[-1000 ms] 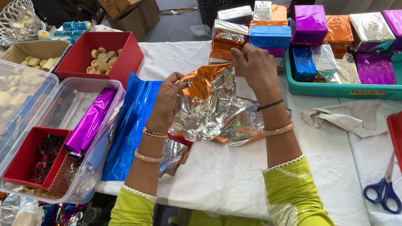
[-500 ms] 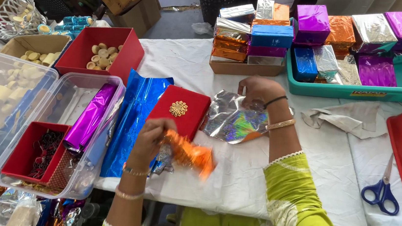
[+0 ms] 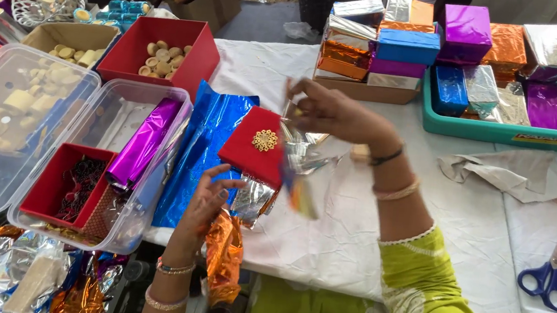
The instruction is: The person wraps a small silver box with tape and places it in a tray. They then place wooden discs into a wooden holder and wrap it with orange foil, cutting the foil with scissors.
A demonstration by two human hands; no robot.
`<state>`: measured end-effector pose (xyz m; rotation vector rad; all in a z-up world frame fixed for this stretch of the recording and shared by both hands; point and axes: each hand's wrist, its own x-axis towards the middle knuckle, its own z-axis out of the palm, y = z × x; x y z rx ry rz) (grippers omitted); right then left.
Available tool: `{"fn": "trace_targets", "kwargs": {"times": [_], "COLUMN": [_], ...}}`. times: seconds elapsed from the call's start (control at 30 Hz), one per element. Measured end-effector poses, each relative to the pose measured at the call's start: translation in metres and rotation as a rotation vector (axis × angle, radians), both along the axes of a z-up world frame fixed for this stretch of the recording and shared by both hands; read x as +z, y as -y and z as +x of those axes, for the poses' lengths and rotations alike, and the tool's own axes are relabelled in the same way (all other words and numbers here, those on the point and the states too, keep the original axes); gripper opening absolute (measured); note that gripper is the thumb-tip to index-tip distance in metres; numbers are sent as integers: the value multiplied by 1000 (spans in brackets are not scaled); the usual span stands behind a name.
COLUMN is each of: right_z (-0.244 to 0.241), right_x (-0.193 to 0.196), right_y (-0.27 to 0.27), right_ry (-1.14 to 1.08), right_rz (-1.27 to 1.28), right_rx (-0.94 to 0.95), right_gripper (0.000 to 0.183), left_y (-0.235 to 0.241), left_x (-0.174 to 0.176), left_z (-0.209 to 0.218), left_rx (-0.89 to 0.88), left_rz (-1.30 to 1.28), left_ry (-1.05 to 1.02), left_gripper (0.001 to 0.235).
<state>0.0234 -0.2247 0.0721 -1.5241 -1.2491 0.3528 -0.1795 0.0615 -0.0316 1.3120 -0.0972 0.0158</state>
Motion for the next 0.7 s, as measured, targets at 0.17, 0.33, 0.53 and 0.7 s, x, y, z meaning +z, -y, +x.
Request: {"fn": "trace_targets", "kwargs": {"times": [0.17,0.33,0.53,0.7], "right_z": [-4,-9,-6,-8], "right_x": [-70,-153,-168,-145], "right_y": [-98,-151,-151,-147], "right_ry": [-295,-463,-445,-649], "right_rz": [323,454,143,316], "right_rx": [-49,-184,-283,-196], "right_gripper": [57,69,70,68], "left_y": [-3,5,22,18], "left_x": [60,90,72,43], "left_z": [-54,-87,-32,-2], "left_rx": [496,659,512,479], "left_rz": [384,762,1351,1576], "left_ry": [198,193,334,207], "left_gripper": [44,28,56,91]}}
